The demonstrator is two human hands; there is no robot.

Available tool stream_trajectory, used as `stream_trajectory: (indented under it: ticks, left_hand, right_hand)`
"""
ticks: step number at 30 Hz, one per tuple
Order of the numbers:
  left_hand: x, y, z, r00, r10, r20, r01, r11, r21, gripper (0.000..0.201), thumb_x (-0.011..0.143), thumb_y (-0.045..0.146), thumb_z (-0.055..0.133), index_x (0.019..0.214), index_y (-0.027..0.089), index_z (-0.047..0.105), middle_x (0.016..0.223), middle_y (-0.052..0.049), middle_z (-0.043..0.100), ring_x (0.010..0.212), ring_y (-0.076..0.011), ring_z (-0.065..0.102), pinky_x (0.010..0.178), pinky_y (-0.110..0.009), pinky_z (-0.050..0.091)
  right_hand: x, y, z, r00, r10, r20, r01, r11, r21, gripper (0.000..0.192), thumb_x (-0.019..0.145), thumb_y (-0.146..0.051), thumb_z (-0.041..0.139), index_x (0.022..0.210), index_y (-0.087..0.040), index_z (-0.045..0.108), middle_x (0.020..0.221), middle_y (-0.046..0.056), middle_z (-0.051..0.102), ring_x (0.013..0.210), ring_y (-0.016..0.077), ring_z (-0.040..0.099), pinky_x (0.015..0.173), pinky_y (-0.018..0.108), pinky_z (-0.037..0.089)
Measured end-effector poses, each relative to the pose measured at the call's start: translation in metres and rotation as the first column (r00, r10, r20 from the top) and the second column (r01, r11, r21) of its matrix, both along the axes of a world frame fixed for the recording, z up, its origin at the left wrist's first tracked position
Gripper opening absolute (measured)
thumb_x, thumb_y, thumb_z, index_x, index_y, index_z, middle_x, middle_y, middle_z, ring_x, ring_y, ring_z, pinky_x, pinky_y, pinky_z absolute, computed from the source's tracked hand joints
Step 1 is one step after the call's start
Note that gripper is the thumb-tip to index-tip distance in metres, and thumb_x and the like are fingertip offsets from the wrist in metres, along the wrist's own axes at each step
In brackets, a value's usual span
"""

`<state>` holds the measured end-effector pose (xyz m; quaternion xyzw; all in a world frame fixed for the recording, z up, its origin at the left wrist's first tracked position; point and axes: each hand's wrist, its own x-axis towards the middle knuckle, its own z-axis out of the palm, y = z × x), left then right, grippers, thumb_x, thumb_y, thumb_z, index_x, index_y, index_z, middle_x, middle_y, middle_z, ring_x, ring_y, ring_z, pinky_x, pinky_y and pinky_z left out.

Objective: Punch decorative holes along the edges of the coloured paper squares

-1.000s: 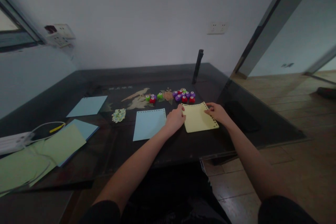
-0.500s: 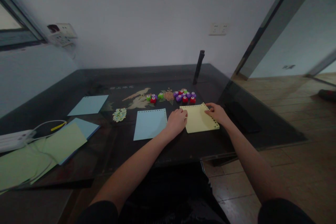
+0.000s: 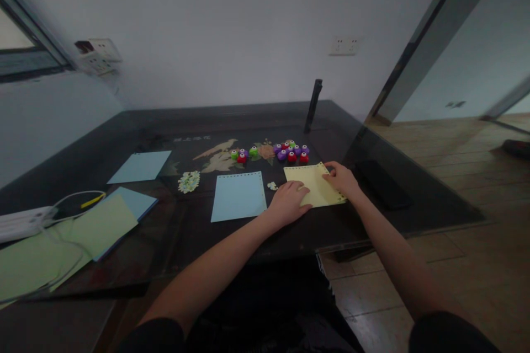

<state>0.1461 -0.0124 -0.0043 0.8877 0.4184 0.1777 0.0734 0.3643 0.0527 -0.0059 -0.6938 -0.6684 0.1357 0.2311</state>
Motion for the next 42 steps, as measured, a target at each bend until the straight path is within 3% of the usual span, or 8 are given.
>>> stream_trajectory:
  ticks: [5, 9, 12, 15, 21, 26, 31, 42]
  left_hand:
    - [0.004, -0.003, 0.000, 1.000, 0.019, -0.002, -0.019, 1.000, -0.013, 0.041, 0.082, 0.041, 0.057, 0.116, 0.019, 0.056, 0.124, -0.010, 0.055, 0.114, -0.0250, 0.048, 0.099, -0.037, 0.039]
    - [-0.006, 0.000, 0.019, 0.993, 0.021, 0.112, -0.022, 1.000, 0.003, 0.041, 0.083, 0.039, 0.057, 0.118, 0.020, 0.055, 0.126, -0.010, 0.055, 0.115, -0.0255, 0.049, 0.100, -0.039, 0.037]
    - [-0.042, 0.010, 0.039, 0.971, -0.041, 0.236, 0.048, 0.999, -0.025, 0.026, 0.087, 0.031, 0.050, 0.108, 0.020, 0.060, 0.111, -0.008, 0.063, 0.103, -0.0215, 0.057, 0.092, -0.035, 0.043]
    - [-0.099, 0.022, 0.045, 0.962, 0.078, 0.262, -0.075, 0.997, -0.023, 0.019, 0.088, 0.025, 0.045, 0.095, 0.019, 0.062, 0.093, -0.006, 0.066, 0.087, -0.0191, 0.060, 0.082, -0.034, 0.047]
    - [-0.174, 0.036, 0.012, 0.957, 0.227, 0.181, -0.247, 0.964, 0.094, 0.017, 0.084, 0.022, 0.051, 0.096, 0.018, 0.061, 0.100, -0.007, 0.063, 0.101, -0.0226, 0.056, 0.090, -0.039, 0.044]
    - [-0.177, 0.038, -0.004, 0.959, 0.265, 0.104, -0.274, 0.958, 0.083, 0.030, 0.083, 0.036, 0.055, 0.107, 0.018, 0.059, 0.109, -0.010, 0.060, 0.105, -0.0254, 0.054, 0.092, -0.042, 0.042]
    - [-0.177, 0.039, -0.007, 0.953, 0.301, 0.037, -0.303, 0.951, 0.058, 0.047, 0.079, 0.045, 0.060, 0.119, 0.020, 0.055, 0.117, -0.010, 0.058, 0.110, -0.0281, 0.051, 0.092, -0.044, 0.040]
    - [-0.181, 0.041, -0.009, 0.956, 0.293, 0.035, -0.294, 0.954, 0.054, 0.048, 0.077, 0.044, 0.064, 0.120, 0.025, 0.055, 0.112, -0.008, 0.058, 0.111, -0.0283, 0.047, 0.093, -0.045, 0.035]
  right_hand:
    - [-0.006, -0.009, 0.001, 0.988, -0.064, 0.140, 0.052, 0.995, 0.089, 0.029, 0.077, -0.034, 0.060, 0.104, -0.022, 0.059, 0.086, 0.005, 0.056, 0.071, 0.0175, 0.053, 0.057, 0.026, 0.035]
    - [-0.004, -0.008, 0.005, 0.987, -0.059, 0.150, 0.038, 0.990, 0.137, 0.019, 0.080, -0.035, 0.057, 0.091, -0.021, 0.063, 0.088, 0.006, 0.053, 0.073, 0.0180, 0.053, 0.060, 0.028, 0.037]
    - [-0.007, -0.006, 0.015, 0.996, 0.014, 0.093, -0.035, 0.974, 0.225, 0.016, 0.080, -0.031, 0.055, 0.085, -0.020, 0.065, 0.079, 0.005, 0.053, 0.070, 0.0171, 0.052, 0.063, 0.028, 0.039]
    - [-0.025, -0.007, 0.029, 0.979, 0.201, -0.004, -0.191, 0.936, 0.296, 0.015, 0.081, -0.028, 0.054, 0.082, -0.018, 0.065, 0.076, 0.005, 0.058, 0.068, 0.0163, 0.052, 0.064, 0.028, 0.040]
    - [-0.109, -0.007, 0.046, 0.838, 0.545, -0.018, -0.533, 0.824, 0.192, 0.010, 0.081, -0.023, 0.059, 0.081, -0.016, 0.066, 0.079, 0.005, 0.065, 0.070, 0.0155, 0.056, 0.066, 0.027, 0.041]
    - [-0.166, 0.006, 0.033, 0.748, 0.619, 0.241, -0.654, 0.749, 0.106, 0.026, 0.083, -0.029, 0.060, 0.104, -0.013, 0.065, 0.104, 0.012, 0.064, 0.100, 0.0230, 0.055, 0.084, 0.033, 0.042]
    - [-0.180, 0.008, 0.016, 0.703, 0.547, 0.454, -0.633, 0.773, 0.048, 0.052, 0.082, -0.050, 0.058, 0.117, -0.011, 0.061, 0.118, 0.017, 0.057, 0.110, 0.0317, 0.046, 0.085, 0.039, 0.041]
    - [-0.184, 0.005, 0.010, 0.785, 0.562, 0.262, -0.611, 0.772, 0.176, 0.028, 0.076, -0.026, 0.069, 0.100, -0.016, 0.062, 0.099, 0.009, 0.062, 0.096, 0.0230, 0.052, 0.080, 0.032, 0.038]
